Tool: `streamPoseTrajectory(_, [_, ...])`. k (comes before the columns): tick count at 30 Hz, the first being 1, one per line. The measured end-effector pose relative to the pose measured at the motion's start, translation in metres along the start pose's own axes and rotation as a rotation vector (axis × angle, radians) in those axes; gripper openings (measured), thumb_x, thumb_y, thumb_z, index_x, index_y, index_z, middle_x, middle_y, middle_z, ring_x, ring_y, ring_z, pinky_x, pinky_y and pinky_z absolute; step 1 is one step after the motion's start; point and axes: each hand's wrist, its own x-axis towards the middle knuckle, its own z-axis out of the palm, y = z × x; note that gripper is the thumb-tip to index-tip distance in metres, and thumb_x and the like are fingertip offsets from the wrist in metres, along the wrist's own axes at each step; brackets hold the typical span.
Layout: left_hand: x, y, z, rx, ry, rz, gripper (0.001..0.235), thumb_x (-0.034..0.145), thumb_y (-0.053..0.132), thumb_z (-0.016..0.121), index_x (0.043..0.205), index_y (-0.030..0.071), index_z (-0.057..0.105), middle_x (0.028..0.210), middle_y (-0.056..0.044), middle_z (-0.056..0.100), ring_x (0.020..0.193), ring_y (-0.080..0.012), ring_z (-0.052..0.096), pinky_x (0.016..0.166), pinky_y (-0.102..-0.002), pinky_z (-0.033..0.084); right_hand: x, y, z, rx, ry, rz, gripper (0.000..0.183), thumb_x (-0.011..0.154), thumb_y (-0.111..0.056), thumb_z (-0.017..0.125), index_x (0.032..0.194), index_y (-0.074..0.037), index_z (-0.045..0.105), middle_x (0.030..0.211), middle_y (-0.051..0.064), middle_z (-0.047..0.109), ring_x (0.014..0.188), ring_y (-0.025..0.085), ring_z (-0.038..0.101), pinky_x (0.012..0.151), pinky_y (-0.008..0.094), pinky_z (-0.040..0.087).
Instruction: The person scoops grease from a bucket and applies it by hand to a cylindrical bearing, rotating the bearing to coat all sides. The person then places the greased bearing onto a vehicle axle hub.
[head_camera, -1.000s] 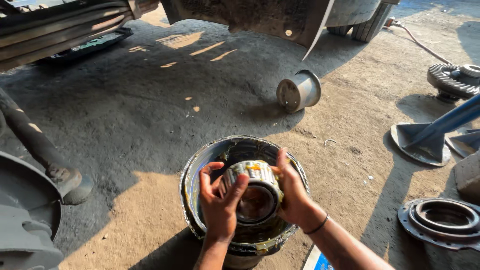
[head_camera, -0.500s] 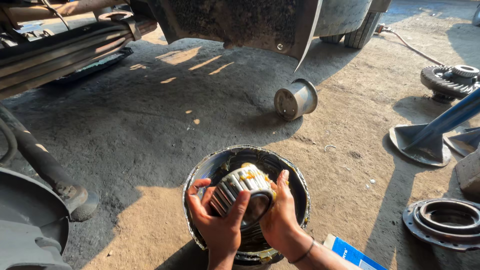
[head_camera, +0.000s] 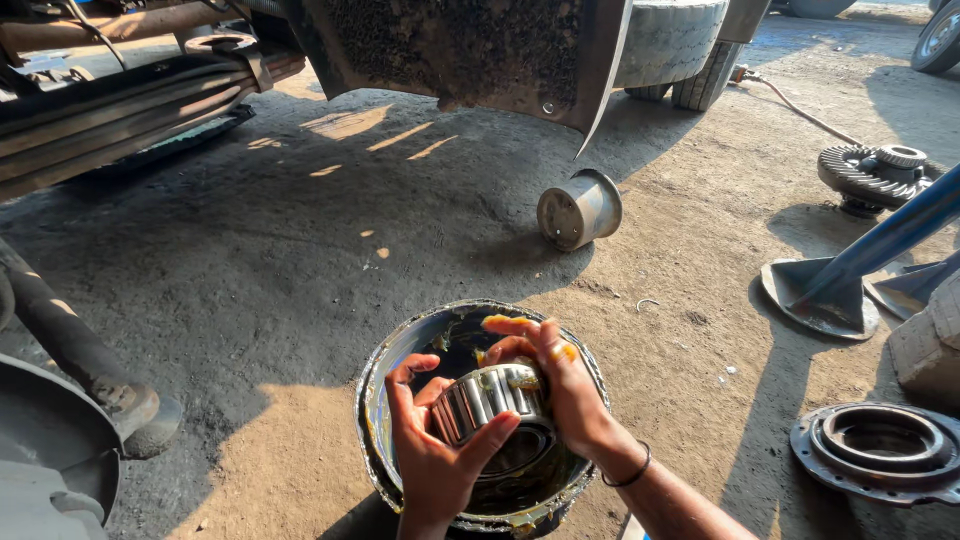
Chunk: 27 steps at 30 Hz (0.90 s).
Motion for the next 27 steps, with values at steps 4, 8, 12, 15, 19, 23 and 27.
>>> streamPoseTrajectory(4, [0.005,0.003,-0.006,-0.050,-0.032,-0.014,0.100,0.064,0.025,0.095,0.139,0.009,0.032,0.105,-0.020,0.065,0.089,-0.0250,0.074,0.074,-0.034,0.063,0.004,0.023,-0.041,-0.469,-0.280,-0.083,0.067,0.114,-0.056,0.043,0.120,0.008,0.061,0.103,0.016,0.063,0.094,0.019,0.057,0.086,0.038,0.051])
streamPoseTrajectory(8, [0.006,-0.005,-0.008,-0.208,0.061,-0.133,0.095,0.066,0.028,0.092,0.137,0.012,0.030,0.098,-0.021,0.072,0.085,-0.0252,0.077,0.075,-0.033,0.064,0.004,0.054,-0.061,-1.040,-0.129,-0.399,0.048,0.120,-0.040,0.038,0.134,0.004,0.052,0.110,0.016,0.057,0.093,0.018,0.054,0.083,0.036,0.055])
streamPoseTrajectory(12, [0.009,-0.017,-0.003,-0.242,0.272,-0.116,0.082,0.080,0.025,0.087,0.143,0.006,0.038,0.091,-0.023,0.069,0.073,-0.0197,0.062,0.069,-0.028,0.052,0.007,0.071,-0.031,0.275,0.305,0.183,0.040,0.106,-0.040,0.048,0.121,-0.003,0.054,0.119,0.017,0.061,0.101,0.018,0.066,0.079,0.034,0.063])
streamPoseTrajectory(15, [0.014,-0.023,-0.004,-0.318,0.461,-0.337,0.069,0.079,0.030,0.078,0.135,0.012,0.041,0.090,-0.018,0.075,0.083,-0.0125,0.075,0.073,-0.027,0.061,0.007,0.063,-0.009,0.291,0.358,0.333,0.046,0.100,-0.047,0.044,0.125,-0.010,0.053,0.114,0.014,0.066,0.095,0.018,0.072,0.074,0.036,0.065])
streamPoseTrajectory(19, [0.015,-0.024,-0.004,-0.496,0.578,-0.392,0.061,0.084,0.031,0.080,0.129,0.008,0.046,0.077,-0.010,0.059,0.058,-0.0130,0.052,0.053,-0.031,0.047,0.001,0.052,0.005,0.077,0.138,0.132,0.062,0.110,-0.045,0.045,0.111,0.013,0.066,0.089,0.015,0.070,0.072,0.017,0.066,0.063,0.031,0.058])
streamPoseTrajectory(23, [0.017,-0.024,-0.009,-0.379,0.591,-0.268,0.057,0.082,0.024,0.081,0.125,0.007,0.047,0.075,-0.009,0.062,0.056,-0.0114,0.053,0.051,-0.028,0.047,0.001,0.052,-0.005,-0.301,0.334,0.345,0.046,0.105,-0.044,0.052,0.100,-0.001,0.067,0.074,0.003,0.069,0.059,0.012,0.061,0.052,0.029,0.054])
streamPoseTrajectory(27, [0.017,-0.026,-0.013,-0.296,0.555,-0.198,0.054,0.082,0.021,0.081,0.123,0.005,0.050,0.077,-0.004,0.065,0.057,-0.0091,0.054,0.051,-0.025,0.045,0.010,0.050,-0.023,-0.140,0.169,0.140,0.048,0.105,-0.042,0.060,0.085,0.001,0.064,0.063,0.002,0.057,0.051,0.012,0.052,0.045,0.027,0.044])
